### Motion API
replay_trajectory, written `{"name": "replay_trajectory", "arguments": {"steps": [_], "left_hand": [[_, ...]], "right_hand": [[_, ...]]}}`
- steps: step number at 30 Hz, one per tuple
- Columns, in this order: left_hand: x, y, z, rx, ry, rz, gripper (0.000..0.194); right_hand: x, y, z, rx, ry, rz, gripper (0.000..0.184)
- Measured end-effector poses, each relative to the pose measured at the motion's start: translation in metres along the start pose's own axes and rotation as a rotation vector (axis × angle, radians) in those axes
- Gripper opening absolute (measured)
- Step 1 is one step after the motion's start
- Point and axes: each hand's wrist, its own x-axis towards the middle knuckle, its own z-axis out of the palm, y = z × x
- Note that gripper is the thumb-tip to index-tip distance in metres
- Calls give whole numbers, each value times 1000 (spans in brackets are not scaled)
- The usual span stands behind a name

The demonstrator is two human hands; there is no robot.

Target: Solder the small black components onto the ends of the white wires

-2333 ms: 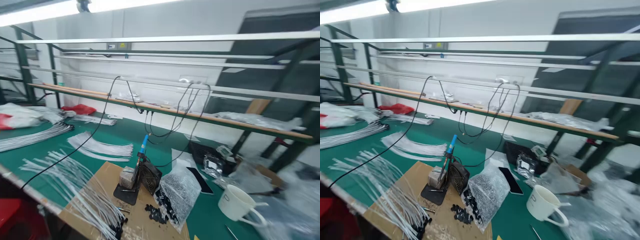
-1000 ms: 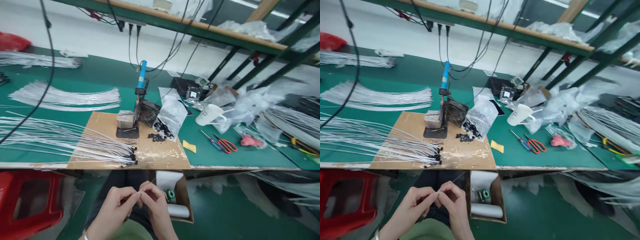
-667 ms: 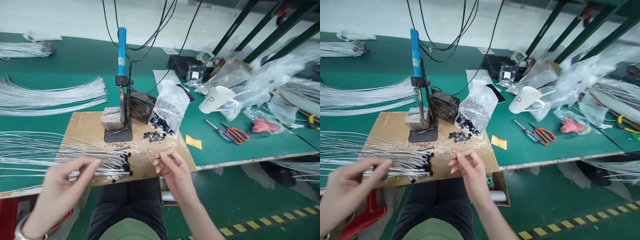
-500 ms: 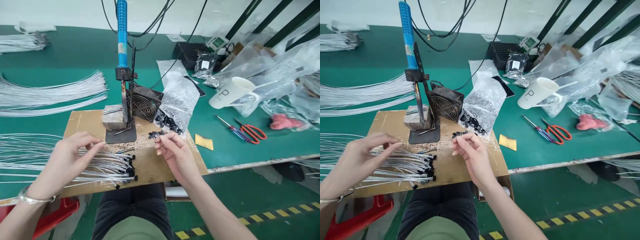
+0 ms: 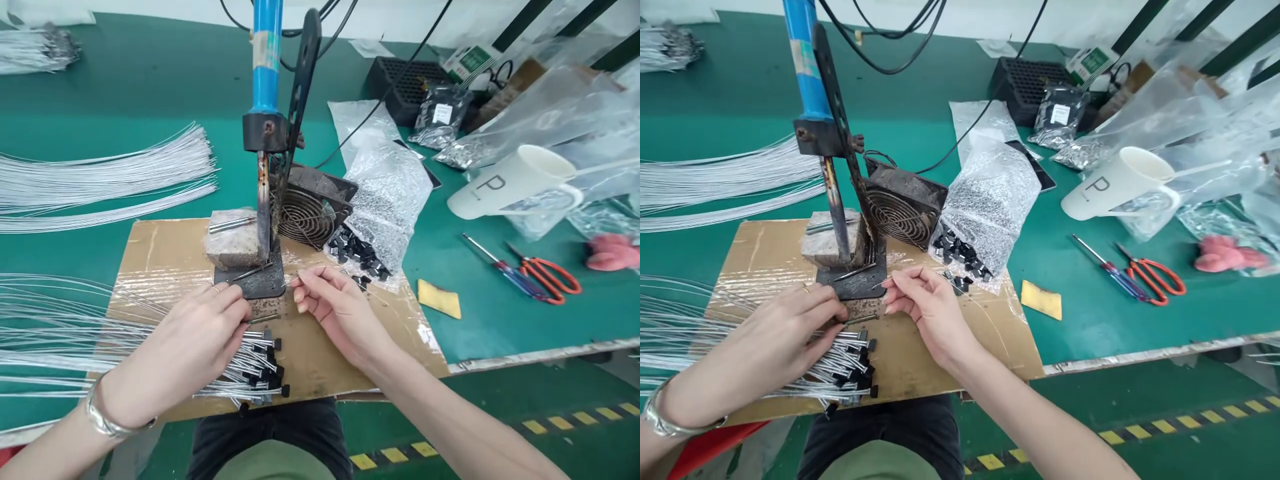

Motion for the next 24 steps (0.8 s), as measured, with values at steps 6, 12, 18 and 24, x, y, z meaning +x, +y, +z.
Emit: {"name": "replay_trajectory", "arguments": {"steps": [6,12,18,24], "left_hand": [[4,-5,-1,-7,102,-6,8],[10,-22,0,162,200,-22,11],[11,-25,6,273,224,24,13],[10,-18,2,231,339,2,6]], "right_hand": [[-2,-1,-4,24,-24,5,31],[1,-5,-3,-5,-51,47,28],[8,-5,1,-28,-81,86,30],[14,-7,7,9,-60,108,26]]}}
